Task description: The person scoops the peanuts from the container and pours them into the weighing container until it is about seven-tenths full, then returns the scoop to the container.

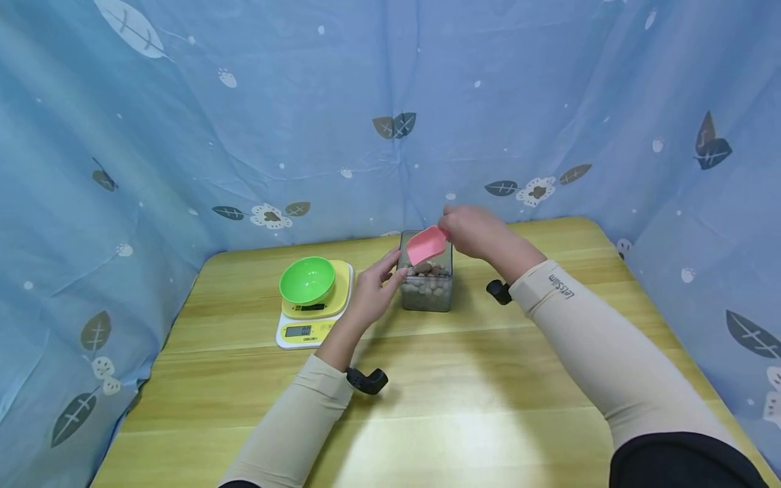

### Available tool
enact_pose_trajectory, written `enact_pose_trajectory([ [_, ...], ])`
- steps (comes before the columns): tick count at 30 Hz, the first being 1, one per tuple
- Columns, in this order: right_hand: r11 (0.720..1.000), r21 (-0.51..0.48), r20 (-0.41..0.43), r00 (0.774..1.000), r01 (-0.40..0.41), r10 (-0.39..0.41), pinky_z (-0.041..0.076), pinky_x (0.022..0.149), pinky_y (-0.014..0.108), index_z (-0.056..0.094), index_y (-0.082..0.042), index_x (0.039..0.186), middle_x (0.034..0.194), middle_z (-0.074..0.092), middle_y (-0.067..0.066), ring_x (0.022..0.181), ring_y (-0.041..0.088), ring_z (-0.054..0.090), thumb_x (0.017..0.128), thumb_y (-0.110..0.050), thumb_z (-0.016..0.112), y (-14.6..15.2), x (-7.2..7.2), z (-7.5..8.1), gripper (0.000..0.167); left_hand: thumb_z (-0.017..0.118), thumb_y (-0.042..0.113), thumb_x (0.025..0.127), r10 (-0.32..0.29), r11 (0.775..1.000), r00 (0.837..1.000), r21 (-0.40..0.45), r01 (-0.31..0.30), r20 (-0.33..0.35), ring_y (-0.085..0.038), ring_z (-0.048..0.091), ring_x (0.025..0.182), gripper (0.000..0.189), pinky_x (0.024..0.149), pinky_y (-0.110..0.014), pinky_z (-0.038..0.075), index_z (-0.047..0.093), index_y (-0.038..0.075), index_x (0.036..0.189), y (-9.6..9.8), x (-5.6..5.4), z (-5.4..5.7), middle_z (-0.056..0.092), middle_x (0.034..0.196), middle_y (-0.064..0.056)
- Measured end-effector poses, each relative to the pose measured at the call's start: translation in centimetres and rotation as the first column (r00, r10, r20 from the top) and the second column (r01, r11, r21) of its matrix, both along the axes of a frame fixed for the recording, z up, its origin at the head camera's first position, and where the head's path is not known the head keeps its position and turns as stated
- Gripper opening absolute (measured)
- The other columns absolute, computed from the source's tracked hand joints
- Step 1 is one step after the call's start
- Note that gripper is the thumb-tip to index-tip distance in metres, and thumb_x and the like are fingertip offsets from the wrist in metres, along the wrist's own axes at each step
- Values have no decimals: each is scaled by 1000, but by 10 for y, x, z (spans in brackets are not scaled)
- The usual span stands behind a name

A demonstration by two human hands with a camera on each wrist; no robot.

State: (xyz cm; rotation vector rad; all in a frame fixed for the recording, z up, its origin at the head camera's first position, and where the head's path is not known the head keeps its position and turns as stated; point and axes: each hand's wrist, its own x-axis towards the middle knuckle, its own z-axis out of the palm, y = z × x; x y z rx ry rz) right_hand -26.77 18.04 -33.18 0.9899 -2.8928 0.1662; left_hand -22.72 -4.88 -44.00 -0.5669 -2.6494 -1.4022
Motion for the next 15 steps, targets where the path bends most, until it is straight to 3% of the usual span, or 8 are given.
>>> enact_pose_trajectory([
  [8,998,67,-56,998,23,-19,43,55,33,72,-4,87,81,56,8,65,21,48,87,1,66,-2,10,14,8,60,27,99,38,998,999,55,-37,-19,-18,56,128,43,97,-25,53,57,11,139,3,-2,0,51,148,-2],
  [15,991,131,-121,993,33,-17,49,54,35,73,-3,90,80,60,9,65,24,53,78,8,65,-6,16,8,18,65,23,96,36,992,998,118,-31,-45,-22,61,120,42,93,-25,55,60,5,134,5,-1,0,56,142,-8],
])
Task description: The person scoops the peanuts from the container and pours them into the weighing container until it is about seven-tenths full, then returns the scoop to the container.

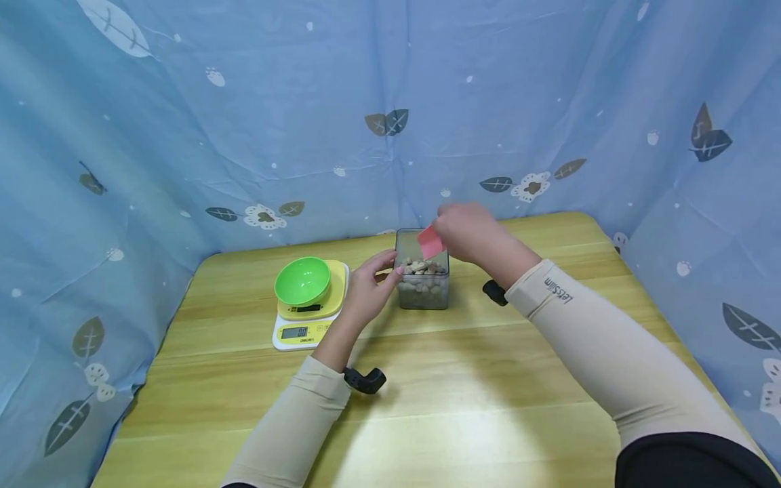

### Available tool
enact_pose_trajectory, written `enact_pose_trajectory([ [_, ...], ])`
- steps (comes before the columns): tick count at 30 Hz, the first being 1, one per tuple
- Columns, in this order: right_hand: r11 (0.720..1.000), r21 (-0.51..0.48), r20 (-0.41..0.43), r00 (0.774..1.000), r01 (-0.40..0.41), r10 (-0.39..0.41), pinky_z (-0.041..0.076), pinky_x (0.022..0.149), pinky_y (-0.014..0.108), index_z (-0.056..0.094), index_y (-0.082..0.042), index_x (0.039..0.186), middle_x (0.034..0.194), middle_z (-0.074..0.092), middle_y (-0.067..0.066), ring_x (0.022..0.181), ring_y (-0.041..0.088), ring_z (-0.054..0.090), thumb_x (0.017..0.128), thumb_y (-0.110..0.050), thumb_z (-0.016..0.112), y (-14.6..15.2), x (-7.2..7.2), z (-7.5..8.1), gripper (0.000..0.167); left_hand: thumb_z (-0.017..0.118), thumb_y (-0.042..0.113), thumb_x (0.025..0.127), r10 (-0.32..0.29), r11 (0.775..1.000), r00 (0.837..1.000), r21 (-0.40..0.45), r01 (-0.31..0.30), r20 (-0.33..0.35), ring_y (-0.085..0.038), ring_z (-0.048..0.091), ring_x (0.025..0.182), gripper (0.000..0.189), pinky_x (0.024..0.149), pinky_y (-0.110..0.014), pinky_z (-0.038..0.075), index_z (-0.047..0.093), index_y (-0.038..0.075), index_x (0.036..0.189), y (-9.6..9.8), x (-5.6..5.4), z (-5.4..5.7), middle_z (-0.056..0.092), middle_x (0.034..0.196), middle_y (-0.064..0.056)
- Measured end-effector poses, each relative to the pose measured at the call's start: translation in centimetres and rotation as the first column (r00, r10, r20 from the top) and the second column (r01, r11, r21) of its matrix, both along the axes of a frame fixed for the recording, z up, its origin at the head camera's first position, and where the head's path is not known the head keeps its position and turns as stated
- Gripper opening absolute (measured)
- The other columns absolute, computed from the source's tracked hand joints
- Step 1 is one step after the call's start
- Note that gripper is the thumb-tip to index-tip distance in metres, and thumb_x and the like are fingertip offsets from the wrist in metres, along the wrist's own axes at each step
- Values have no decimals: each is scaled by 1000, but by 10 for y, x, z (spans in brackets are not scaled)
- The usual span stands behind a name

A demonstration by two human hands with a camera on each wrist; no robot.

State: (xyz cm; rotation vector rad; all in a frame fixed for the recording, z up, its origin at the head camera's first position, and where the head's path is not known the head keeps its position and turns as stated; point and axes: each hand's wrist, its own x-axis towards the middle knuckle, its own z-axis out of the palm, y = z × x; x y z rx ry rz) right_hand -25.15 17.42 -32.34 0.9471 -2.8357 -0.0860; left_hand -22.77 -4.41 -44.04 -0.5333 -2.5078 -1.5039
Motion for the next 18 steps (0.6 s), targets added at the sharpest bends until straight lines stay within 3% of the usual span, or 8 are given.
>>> enact_pose_trajectory([
  [6,996,74,-102,993,-50,57,56,61,38,75,-4,87,81,66,11,72,27,61,76,9,70,-6,-1,-11,18,66,24,96,-19,1000,1000,19,19,-5,-22,63,116,45,91,-23,55,59,5,135,1,-2,0,55,141,-11],
  [10,989,126,-117,989,-72,87,57,66,40,75,-6,85,83,68,10,78,27,62,76,6,75,-10,-2,-15,16,63,26,97,-49,999,999,17,49,8,-22,63,112,47,89,-26,57,55,7,139,-1,-5,1,52,143,-10],
  [13,984,160,-123,988,-77,97,56,67,39,75,-6,85,84,68,10,79,28,62,76,4,76,-11,-1,-19,14,60,30,98,-77,997,997,-29,78,22,-22,55,124,53,95,-33,55,49,11,145,-5,-8,2,44,152,-5],
  [18,978,191,-132,985,-85,112,54,64,38,74,-5,87,85,67,11,79,28,60,77,0,76,-10,-1,-24,11,57,43,98,-106,979,993,-171,112,45,-21,29,148,64,116,-46,34,38,17,153,-10,-12,0,25,163,8],
])
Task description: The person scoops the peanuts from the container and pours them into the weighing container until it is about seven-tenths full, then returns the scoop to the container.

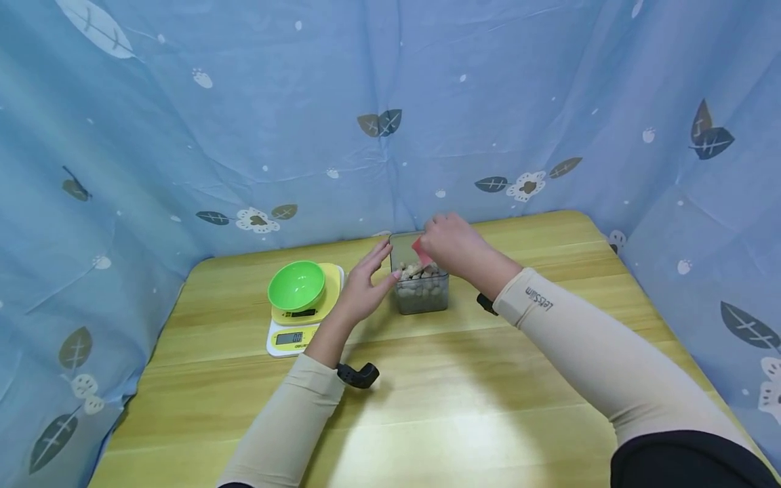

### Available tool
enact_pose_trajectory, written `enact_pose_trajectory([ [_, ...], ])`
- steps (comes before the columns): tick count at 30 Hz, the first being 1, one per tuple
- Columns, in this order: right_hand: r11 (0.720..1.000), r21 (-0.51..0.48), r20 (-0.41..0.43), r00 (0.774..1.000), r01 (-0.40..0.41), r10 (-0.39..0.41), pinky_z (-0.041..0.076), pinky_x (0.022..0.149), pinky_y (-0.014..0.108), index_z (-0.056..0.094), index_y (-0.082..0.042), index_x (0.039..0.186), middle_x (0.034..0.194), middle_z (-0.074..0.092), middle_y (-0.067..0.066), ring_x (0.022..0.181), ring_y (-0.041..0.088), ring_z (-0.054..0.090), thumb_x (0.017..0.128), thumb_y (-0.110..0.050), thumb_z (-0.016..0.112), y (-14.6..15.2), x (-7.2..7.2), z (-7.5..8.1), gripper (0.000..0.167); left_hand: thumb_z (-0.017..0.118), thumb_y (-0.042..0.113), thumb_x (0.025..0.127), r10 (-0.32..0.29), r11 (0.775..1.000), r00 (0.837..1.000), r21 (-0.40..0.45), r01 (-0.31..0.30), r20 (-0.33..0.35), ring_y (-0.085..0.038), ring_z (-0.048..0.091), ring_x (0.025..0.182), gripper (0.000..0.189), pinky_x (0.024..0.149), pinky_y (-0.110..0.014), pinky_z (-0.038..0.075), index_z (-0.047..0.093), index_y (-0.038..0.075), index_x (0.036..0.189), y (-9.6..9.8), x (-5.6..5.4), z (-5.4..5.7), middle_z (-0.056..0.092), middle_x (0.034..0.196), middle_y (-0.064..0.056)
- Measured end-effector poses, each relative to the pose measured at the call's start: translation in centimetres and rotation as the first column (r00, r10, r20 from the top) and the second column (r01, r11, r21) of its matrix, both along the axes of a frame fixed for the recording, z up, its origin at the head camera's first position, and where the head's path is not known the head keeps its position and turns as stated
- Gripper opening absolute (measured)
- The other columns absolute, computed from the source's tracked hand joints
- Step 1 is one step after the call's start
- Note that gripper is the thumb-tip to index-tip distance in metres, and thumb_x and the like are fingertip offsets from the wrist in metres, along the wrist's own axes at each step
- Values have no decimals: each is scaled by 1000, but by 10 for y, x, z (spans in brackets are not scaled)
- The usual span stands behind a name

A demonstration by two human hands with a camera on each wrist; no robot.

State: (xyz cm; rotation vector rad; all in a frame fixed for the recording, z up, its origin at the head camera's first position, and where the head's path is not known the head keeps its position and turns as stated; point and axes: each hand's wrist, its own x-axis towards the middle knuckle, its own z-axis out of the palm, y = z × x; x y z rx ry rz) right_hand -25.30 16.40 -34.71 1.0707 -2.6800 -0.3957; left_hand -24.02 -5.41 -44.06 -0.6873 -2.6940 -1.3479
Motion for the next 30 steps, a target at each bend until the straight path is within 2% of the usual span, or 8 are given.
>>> enact_pose_trajectory([
  [2,1000,2,2,1000,-4,4,53,62,37,74,-5,88,85,67,11,78,27,60,78,-1,75,-1,0,-2,11,57,48,96,-1,999,1000,-33,2,3,-22,28,148,67,118,-48,30,37,19,153,-3,1,-1,23,163,9],
  [4,1000,3,4,1000,-4,4,51,61,36,74,-5,88,84,66,11,77,27,59,79,0,75,-1,-1,-3,10,57,52,95,-3,999,1000,-49,3,3,-23,29,147,69,118,-49,31,35,22,154,-4,3,-3,22,163,11],
  [9,1000,7,18,1000,-5,5,48,61,35,74,-4,90,85,67,11,76,26,58,79,4,76,-1,-2,-6,14,52,61,94,-8,995,1000,-97,7,-14,-22,29,147,74,119,-45,29,28,27,156,-4,6,-3,16,163,16],
  [18,998,23,0,998,-57,57,49,62,33,75,-3,95,86,69,9,76,24,58,78,2,79,3,-2,-18,18,54,56,96,5,992,999,-124,-10,-39,-24,32,146,73,118,-40,30,28,23,156,2,7,-3,19,164,9],
  [22,995,-61,34,996,-80,82,48,62,33,76,-3,93,85,69,8,77,24,59,77,2,79,7,-3,-20,18,56,54,95,21,992,999,-124,-25,-36,-24,33,145,73,118,-40,31,28,23,155,4,8,-2,20,163,9],
  [27,976,-162,41,987,-148,156,53,62,35,75,-3,84,77,67,7,72,24,59,77,2,79,8,-5,-22,9,57,54,95,42,992,999,-120,-45,-27,-24,32,146,74,118,-39,30,29,23,155,4,9,-1,19,163,13],
  [30,968,-206,55,986,-142,156,52,60,34,74,-2,80,72,64,7,66,22,57,78,3,76,10,-6,-25,6,57,55,95,45,992,999,-119,-48,-27,-24,32,146,75,118,-39,30,29,22,155,5,9,-2,17,163,13],
])
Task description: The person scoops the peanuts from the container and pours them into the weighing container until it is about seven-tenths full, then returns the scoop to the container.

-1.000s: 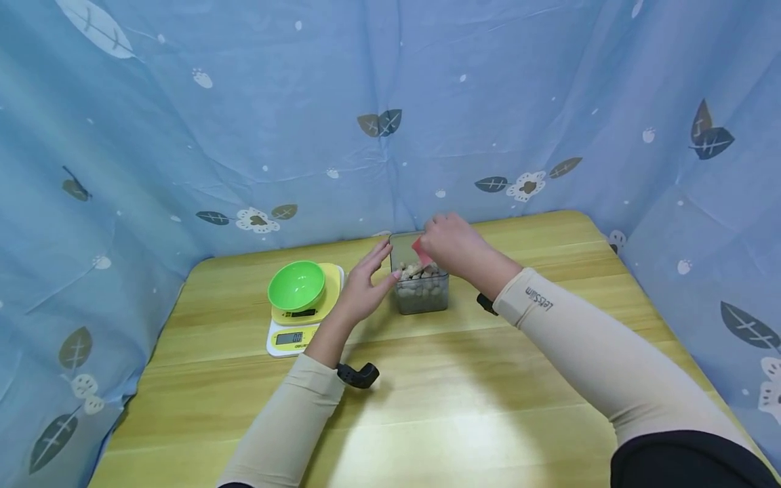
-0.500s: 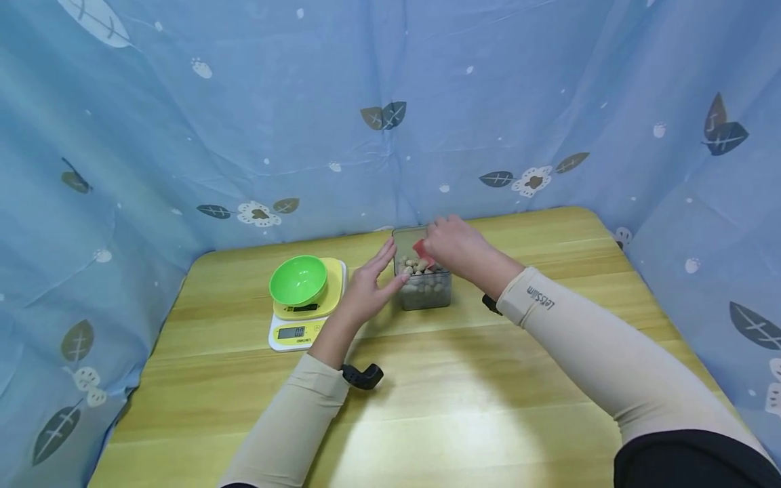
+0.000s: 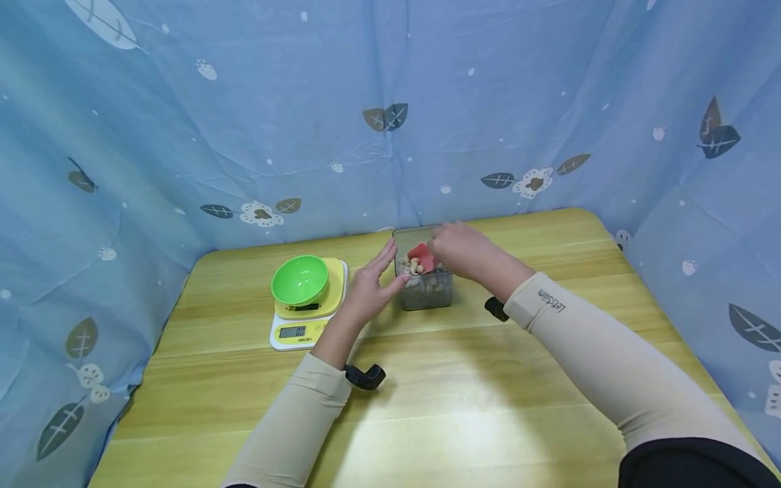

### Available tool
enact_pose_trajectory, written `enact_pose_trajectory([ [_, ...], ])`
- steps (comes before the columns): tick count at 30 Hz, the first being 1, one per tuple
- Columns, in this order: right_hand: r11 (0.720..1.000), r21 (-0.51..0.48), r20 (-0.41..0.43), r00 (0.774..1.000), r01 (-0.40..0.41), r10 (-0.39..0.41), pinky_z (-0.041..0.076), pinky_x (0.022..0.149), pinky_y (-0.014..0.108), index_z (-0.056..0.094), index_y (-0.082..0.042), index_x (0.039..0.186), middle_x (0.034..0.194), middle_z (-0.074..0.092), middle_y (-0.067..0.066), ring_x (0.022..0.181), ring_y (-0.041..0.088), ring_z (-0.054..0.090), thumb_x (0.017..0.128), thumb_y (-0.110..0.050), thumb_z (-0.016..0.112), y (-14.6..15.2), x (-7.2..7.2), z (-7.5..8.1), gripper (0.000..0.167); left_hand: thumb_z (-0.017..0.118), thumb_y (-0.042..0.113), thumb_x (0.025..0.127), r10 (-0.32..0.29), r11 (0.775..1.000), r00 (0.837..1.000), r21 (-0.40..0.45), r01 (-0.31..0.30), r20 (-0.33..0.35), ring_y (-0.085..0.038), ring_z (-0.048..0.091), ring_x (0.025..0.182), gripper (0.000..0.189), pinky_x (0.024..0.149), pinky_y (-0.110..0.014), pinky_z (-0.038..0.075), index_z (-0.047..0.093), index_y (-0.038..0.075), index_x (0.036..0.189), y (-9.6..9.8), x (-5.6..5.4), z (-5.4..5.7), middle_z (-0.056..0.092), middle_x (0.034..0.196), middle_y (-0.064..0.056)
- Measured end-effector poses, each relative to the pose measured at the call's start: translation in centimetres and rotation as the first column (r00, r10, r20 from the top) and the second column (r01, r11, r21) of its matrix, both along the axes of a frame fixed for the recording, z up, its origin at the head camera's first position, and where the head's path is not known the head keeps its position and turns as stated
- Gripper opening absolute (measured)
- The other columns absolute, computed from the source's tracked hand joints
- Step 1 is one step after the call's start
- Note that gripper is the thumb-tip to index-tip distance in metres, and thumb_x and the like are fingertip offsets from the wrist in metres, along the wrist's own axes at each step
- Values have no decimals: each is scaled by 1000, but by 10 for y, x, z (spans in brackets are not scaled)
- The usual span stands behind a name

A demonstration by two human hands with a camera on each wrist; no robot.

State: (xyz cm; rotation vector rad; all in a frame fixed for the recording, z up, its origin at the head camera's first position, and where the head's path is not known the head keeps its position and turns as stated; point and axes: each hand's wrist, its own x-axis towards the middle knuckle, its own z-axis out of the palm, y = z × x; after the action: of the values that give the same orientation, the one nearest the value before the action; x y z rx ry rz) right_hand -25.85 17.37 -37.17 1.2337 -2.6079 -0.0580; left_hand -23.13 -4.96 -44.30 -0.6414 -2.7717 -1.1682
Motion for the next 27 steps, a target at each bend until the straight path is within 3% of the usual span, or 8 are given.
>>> enact_pose_trajectory([
  [6,992,-110,146,988,56,-40,47,56,31,72,-2,78,68,57,4,61,17,50,84,-1,73,3,0,-5,6,55,58,94,4,1000,1000,-12,-4,-4,-25,32,145,76,118,-40,30,27,23,156,-2,0,-3,18,164,10],
  [12,987,-149,236,971,66,-29,43,58,31,69,-4,77,68,55,3,62,16,48,87,-3,71,9,1,5,11,56,54,95,1,1000,1000,-3,-1,7,-23,31,146,73,118,-40,29,28,23,156,0,1,-2,18,164,11],
  [17,983,-179,224,975,48,-7,40,58,30,67,-5,75,67,52,3,62,16,44,87,-2,71,8,-1,4,13,56,51,96,0,1000,1000,8,0,15,-23,30,147,72,119,-40,29,26,24,156,-1,2,-1,16,164,11],
  [22,980,-189,204,979,54,-14,45,58,31,71,-1,85,70,57,5,63,18,49,88,0,69,1,-3,-5,4,56,52,96,-1,1000,1000,20,1,1,-21,30,147,73,119,-38,29,27,22,156,-2,2,-2,17,164,10],
  [27,980,-169,269,961,109,-61,51,62,33,73,0,93,76,62,7,67,19,55,91,-4,66,-1,-4,-8,7,54,56,96,-11,1000,1000,18,11,4,-20,29,147,74,119,-39,29,26,23,156,0,0,-3,16,164,12],
])
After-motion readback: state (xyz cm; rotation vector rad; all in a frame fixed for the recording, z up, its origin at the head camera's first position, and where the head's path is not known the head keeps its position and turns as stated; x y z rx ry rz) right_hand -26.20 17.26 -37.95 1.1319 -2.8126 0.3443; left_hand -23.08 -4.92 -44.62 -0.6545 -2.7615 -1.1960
